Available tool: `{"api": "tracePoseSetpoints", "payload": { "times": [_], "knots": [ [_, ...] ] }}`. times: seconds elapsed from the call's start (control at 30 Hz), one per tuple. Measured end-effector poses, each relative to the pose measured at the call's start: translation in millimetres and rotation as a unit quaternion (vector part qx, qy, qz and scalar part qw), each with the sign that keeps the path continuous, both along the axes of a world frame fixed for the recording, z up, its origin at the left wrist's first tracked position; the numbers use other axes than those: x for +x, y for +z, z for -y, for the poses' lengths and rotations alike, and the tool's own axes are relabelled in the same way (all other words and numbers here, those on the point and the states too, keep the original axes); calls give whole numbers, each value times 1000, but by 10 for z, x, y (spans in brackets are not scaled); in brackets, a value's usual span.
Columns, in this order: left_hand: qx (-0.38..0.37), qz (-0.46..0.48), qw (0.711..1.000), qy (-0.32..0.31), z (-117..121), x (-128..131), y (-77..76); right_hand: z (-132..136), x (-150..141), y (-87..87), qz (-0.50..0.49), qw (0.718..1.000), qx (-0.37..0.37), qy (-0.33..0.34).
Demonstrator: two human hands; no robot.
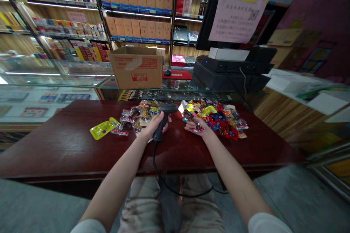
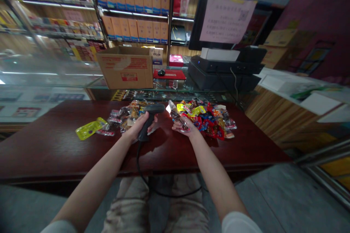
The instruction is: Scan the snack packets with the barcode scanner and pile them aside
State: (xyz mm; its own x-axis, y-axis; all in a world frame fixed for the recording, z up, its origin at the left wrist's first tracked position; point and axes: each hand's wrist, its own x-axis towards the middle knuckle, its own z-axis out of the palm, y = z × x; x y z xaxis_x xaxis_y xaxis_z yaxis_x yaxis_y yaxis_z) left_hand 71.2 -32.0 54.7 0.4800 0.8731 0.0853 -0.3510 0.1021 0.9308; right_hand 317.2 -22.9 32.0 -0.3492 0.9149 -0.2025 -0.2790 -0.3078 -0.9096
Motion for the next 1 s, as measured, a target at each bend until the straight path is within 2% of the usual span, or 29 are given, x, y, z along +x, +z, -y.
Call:
{"api": "tracePoseSetpoints", "payload": {
  "times": [0.1,0.17,0.23,0.27,0.33,0.4,0.43,0.5,0.63,0.7,0.77,0.83,0.9,1.0],
  "knots": [
    [-6,-23,1000,3,-17,-35,11,-4,1,41,27,999,28,-32],
    [-6,-39,999,24,-52,-75,5,0,18,88,72,989,78,-101],
    [-4,-58,996,70,-101,-141,-1,14,59,142,150,956,147,-204],
    [-6,-67,992,102,-127,-187,-2,23,90,168,207,925,184,-261],
    [-17,-81,980,181,-180,-305,5,41,170,203,349,833,234,-359],
    [-44,-89,962,252,-229,-438,13,49,257,208,484,732,244,-413],
    [-58,-88,955,278,-253,-500,14,47,295,198,535,693,236,-423],
    [-81,-78,945,306,-298,-591,-1,38,348,166,597,642,212,-432],
    [-116,-65,941,311,-370,-598,-91,32,316,121,647,572,225,-450],
    [-127,-71,947,287,-393,-535,-139,49,220,120,650,565,275,-429],
    [-121,-79,955,261,-405,-456,-171,69,75,111,643,581,330,-374],
    [-115,-84,962,231,-407,-377,-186,72,-100,78,633,610,374,-297],
    [-121,-85,969,199,-399,-318,-181,35,-278,29,618,649,385,-219],
    [-120,-59,976,170,-373,-299,-144,-115,-499,-18,605,722,306,-137]
  ]
}}
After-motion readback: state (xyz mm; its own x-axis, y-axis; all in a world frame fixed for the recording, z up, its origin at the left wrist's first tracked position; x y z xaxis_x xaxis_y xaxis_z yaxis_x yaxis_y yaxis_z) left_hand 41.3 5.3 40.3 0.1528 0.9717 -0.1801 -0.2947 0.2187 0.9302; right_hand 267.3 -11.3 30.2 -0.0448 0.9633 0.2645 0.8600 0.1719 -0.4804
